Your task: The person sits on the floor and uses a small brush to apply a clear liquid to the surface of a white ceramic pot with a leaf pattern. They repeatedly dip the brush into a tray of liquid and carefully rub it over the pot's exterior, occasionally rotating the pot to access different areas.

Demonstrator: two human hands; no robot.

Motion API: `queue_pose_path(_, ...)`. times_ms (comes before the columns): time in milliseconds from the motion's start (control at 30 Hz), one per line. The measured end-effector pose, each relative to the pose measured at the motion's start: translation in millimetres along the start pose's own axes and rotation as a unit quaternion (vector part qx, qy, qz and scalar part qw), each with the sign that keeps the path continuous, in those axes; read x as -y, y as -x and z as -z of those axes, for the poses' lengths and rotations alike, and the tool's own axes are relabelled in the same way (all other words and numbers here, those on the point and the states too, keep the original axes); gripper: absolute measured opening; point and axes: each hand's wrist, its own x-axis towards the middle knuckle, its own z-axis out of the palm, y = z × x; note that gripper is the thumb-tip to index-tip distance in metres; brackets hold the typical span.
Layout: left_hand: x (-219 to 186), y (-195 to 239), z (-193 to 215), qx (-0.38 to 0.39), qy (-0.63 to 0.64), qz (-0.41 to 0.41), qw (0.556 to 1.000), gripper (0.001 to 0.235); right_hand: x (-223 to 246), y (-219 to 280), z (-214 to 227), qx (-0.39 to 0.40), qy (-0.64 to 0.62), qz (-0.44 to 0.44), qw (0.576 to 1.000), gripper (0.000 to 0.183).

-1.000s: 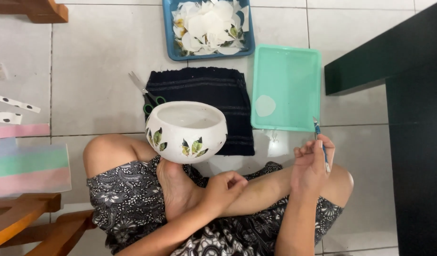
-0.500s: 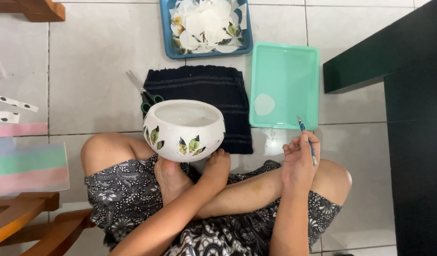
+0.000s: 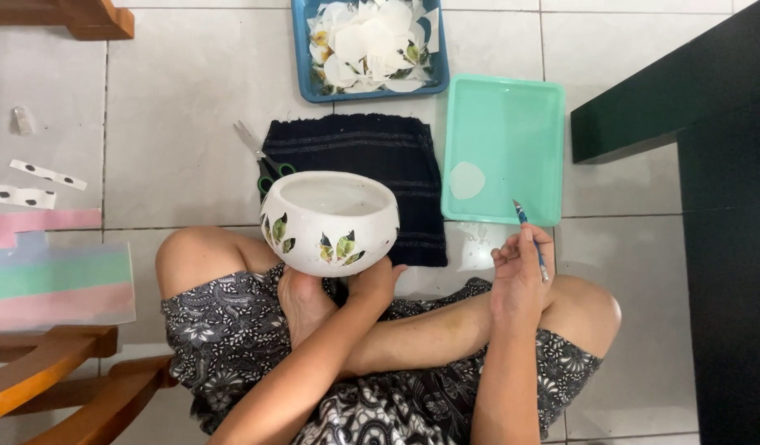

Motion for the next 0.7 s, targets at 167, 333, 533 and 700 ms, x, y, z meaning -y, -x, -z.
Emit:
queue_pose_path(167,-19,16,32,0.001,0.078,0.043,0.996,0.044,-1,2,2,-0.007,0.011,0.005,1.000,0.011)
queue_pose_path(333,2,-1,2,0.057,-0.006,0.032,0.998,0.035,-2,3,-2,0.004,-0.005,0.016,1.000,0.008)
queue_pose_path(533,16,23,3,0.045,0.007,-0.110,0.993,0.019,-2,3,-2,-0.017,0.009,-0.002,1.000,0.009)
queue_pose_path(700,20,62,27,0.035,0.207,-0.182,0.961,0.018,2,8,-9,-0.032,0.035,-0.013,0.999,0.009)
